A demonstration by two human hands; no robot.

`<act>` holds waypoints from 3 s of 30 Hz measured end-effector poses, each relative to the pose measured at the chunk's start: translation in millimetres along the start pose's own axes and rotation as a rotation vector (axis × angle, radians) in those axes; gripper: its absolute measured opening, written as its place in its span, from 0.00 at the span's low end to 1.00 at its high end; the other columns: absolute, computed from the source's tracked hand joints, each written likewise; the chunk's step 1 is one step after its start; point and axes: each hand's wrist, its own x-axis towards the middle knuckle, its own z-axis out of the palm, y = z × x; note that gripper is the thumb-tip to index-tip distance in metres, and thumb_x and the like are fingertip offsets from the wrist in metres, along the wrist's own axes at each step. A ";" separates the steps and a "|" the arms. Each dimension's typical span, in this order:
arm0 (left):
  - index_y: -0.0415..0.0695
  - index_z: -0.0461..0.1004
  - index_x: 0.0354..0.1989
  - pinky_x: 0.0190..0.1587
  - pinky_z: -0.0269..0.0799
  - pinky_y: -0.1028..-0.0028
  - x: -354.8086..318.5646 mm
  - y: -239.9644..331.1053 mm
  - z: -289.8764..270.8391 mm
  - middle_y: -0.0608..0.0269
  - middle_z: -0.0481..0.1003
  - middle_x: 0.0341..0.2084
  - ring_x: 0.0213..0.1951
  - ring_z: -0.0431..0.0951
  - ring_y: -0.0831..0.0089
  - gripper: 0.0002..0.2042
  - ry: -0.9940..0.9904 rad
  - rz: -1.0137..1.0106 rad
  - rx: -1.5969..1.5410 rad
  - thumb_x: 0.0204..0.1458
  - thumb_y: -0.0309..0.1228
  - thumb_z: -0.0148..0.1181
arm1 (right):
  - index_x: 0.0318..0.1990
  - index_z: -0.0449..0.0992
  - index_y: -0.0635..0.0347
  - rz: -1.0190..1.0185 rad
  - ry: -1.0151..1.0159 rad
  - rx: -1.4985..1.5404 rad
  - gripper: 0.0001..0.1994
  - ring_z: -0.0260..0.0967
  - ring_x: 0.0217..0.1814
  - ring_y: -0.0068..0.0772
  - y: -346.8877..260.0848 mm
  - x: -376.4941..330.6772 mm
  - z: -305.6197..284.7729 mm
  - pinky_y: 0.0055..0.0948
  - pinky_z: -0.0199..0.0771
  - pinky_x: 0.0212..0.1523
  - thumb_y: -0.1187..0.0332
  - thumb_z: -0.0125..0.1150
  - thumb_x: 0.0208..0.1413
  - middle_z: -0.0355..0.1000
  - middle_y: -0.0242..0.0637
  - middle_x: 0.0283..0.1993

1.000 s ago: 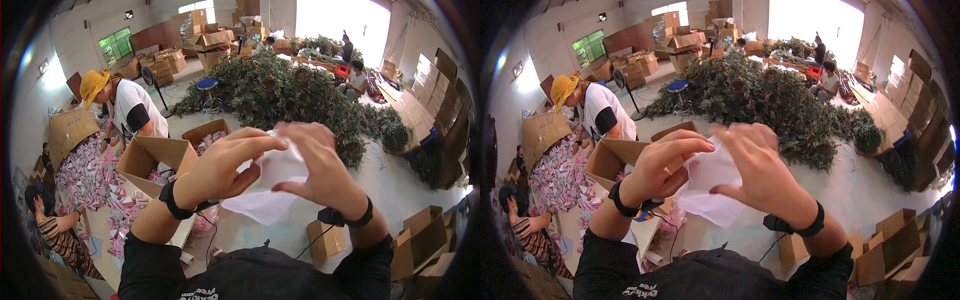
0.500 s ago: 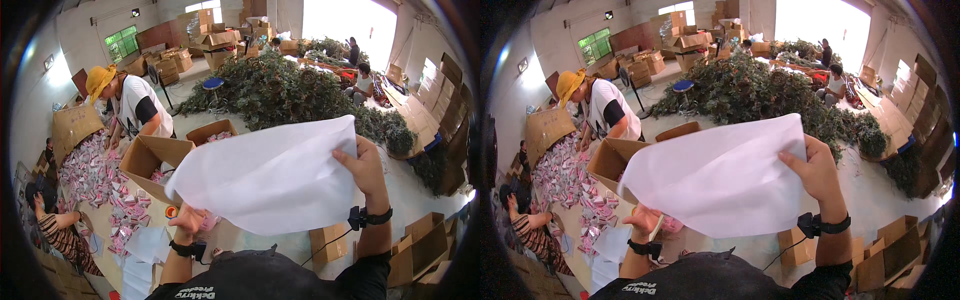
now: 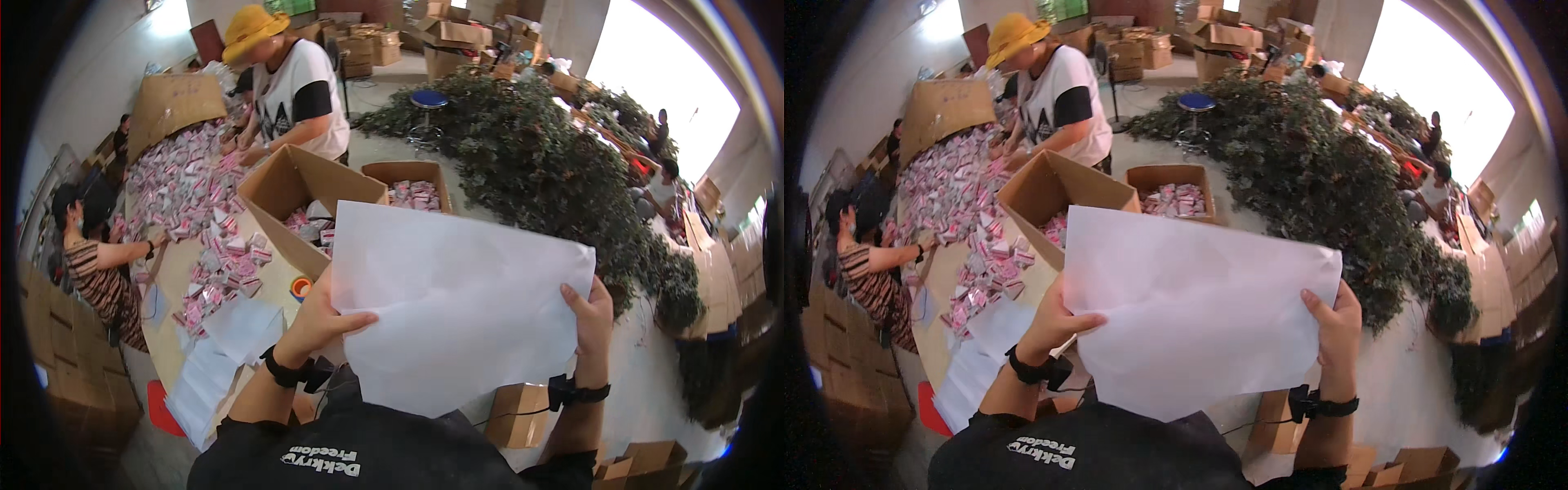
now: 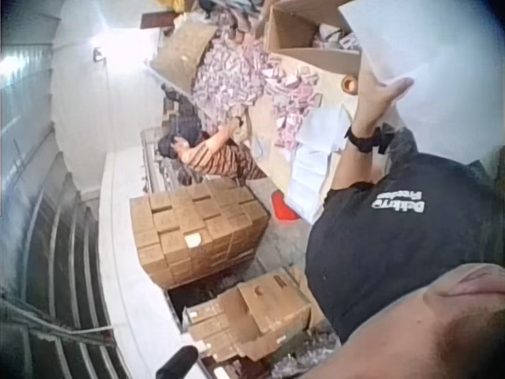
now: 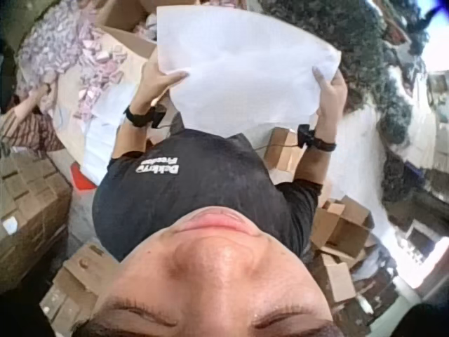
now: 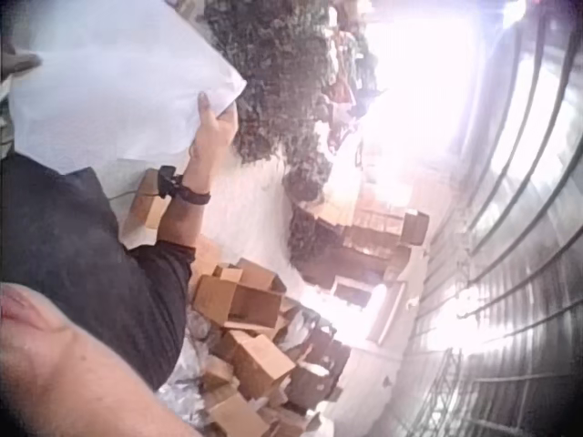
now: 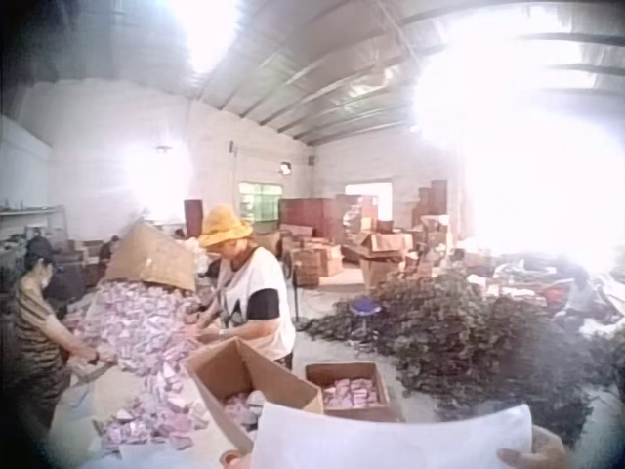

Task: Packing pink and white ribbons or bows into cardboard boxes and sealing them with a tape dispenser.

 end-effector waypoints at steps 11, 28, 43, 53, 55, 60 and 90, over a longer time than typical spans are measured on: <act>0.37 0.72 0.52 0.40 0.74 0.79 107.7 35.5 -184.0 0.64 0.80 0.35 0.34 0.79 0.80 0.17 0.193 -0.099 0.332 0.54 0.24 0.65 | 0.52 0.69 0.73 0.111 -0.108 0.315 0.14 0.73 0.48 0.29 82.3 58.6 132.2 0.29 0.74 0.52 0.78 0.60 0.61 0.74 0.42 0.50; 0.36 0.72 0.45 0.42 0.72 0.67 244.1 -80.6 -386.2 0.54 0.79 0.36 0.37 0.79 0.64 0.11 -0.087 -0.114 1.183 0.55 0.26 0.62 | 0.51 0.71 0.65 -0.296 -0.353 -0.668 0.26 0.72 0.45 0.40 140.6 144.1 302.8 0.34 0.73 0.46 0.67 0.74 0.46 0.76 0.45 0.44; 0.41 0.68 0.53 0.40 0.75 0.50 248.8 -92.7 -322.2 0.47 0.80 0.35 0.37 0.79 0.43 0.17 -0.259 -0.392 1.623 0.54 0.27 0.55 | 0.45 0.81 0.56 -0.514 -1.136 -1.163 0.17 0.56 0.70 0.55 133.9 164.4 358.5 0.58 0.53 0.67 0.58 0.66 0.51 0.68 0.43 0.63; 0.30 0.66 0.56 0.47 0.75 0.52 281.5 -66.4 -268.5 0.31 0.73 0.46 0.47 0.77 0.41 0.29 -0.395 -0.570 1.781 0.54 0.42 0.63 | 0.42 0.80 0.62 -0.716 -0.855 -0.703 0.21 0.59 0.69 0.52 147.4 177.8 352.8 0.55 0.57 0.67 0.51 0.66 0.51 0.71 0.45 0.57; 0.31 0.66 0.56 0.50 0.72 0.51 278.6 -61.8 -224.1 0.32 0.72 0.43 0.48 0.75 0.37 0.29 -0.381 -0.725 1.714 0.54 0.42 0.63 | 0.42 0.80 0.61 -0.727 -0.828 -0.653 0.23 0.59 0.69 0.52 149.7 181.2 346.7 0.55 0.56 0.67 0.49 0.67 0.50 0.72 0.45 0.56; 0.40 0.71 0.62 0.62 0.64 0.52 188.4 -169.0 -250.2 0.39 0.68 0.62 0.62 0.68 0.45 0.37 -1.319 -0.527 1.009 0.57 0.62 0.50 | 0.42 0.79 0.62 -0.837 -0.846 -0.506 0.24 0.58 0.69 0.51 145.6 171.3 348.4 0.55 0.55 0.69 0.48 0.67 0.50 0.72 0.44 0.55; 0.41 0.65 0.64 0.62 0.54 0.45 151.0 -265.8 -249.4 0.45 0.61 0.60 0.61 0.58 0.44 0.39 -0.360 -0.803 1.528 0.51 0.58 0.60 | 0.26 0.83 0.60 -0.257 -1.443 -0.966 0.21 0.79 0.30 0.46 122.5 180.2 365.3 0.39 0.76 0.39 0.52 0.57 0.57 0.79 0.45 0.26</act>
